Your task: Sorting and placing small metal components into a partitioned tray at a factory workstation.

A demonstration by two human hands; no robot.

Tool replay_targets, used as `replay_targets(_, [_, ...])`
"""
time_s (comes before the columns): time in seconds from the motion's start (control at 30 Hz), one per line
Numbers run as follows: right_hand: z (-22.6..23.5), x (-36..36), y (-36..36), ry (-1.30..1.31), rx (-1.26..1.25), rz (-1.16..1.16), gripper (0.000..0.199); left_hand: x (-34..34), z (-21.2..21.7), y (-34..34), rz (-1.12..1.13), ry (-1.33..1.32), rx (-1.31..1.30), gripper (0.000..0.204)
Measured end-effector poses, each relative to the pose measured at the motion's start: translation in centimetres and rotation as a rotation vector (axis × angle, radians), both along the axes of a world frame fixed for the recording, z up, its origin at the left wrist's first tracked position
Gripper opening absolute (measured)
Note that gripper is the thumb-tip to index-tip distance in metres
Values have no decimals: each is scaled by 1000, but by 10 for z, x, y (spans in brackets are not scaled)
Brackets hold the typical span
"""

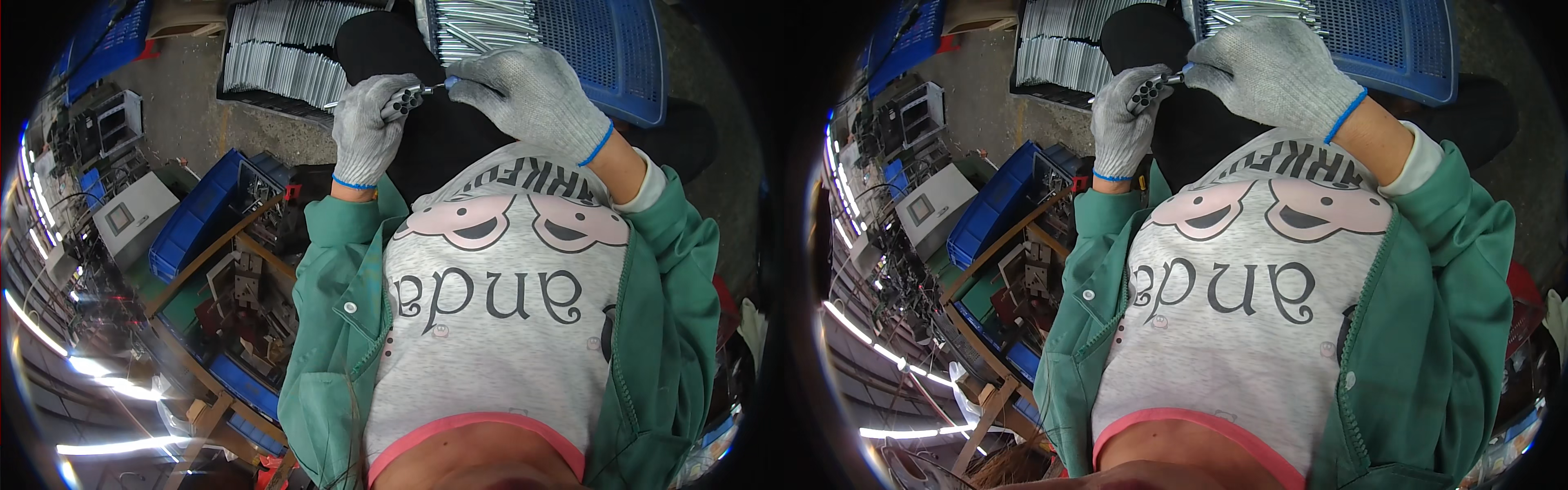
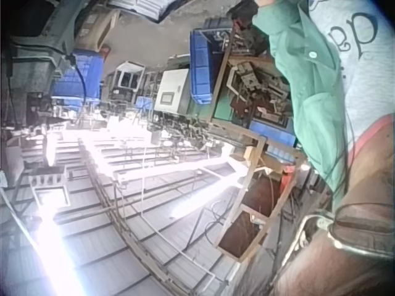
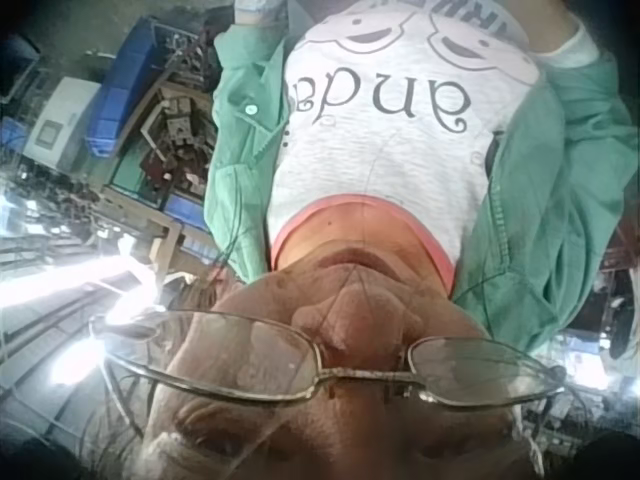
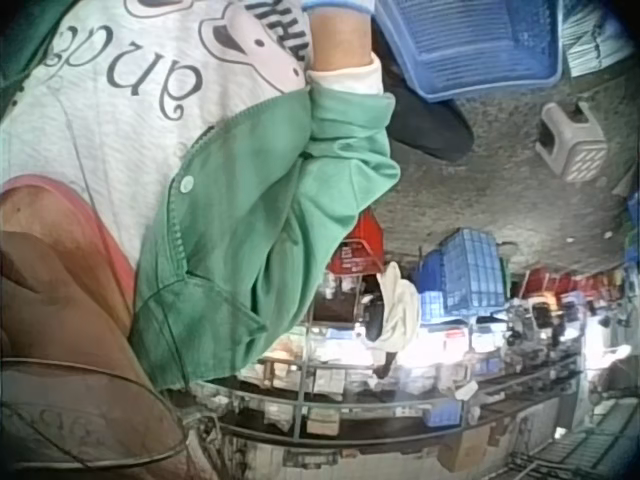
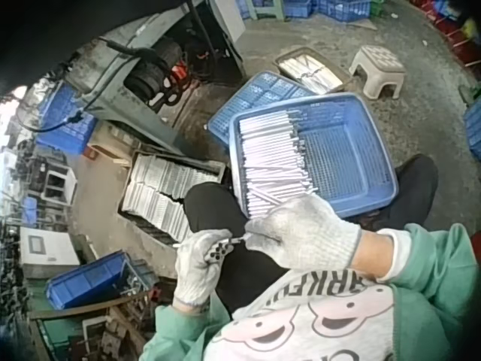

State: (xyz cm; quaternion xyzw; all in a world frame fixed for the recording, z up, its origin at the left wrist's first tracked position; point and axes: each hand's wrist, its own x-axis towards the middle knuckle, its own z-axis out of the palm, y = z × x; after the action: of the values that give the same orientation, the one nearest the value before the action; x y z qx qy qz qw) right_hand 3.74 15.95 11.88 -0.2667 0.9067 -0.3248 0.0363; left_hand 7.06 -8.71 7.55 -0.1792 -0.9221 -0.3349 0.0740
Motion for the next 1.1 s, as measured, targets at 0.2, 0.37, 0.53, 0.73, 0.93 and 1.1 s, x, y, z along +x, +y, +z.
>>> replay_targets(0.2, [-1,1,-2,38,5,5,24,5,9,1,15,-63,-40,27])
replay_targets(0.37, [1,2,-3,108,-95,24,23,8,17,4,88,-213,-36,30])
replay_targets(0.53, [12,1,-1,150,-104,44,23,11,14,0,80,-276,-46,32])
replay_targets(0.73, [18,-3,2,73,119,64,23,9,21,0,-17,-202,-35,29])
replay_targets(0.93, [7,-3,-3,-3,285,54,22,8,33,3,-80,41,-167,30])
replay_targets(1.1, [17,-1,-8,-80,340,89,21,6,33,8,-79,176,-350,35])
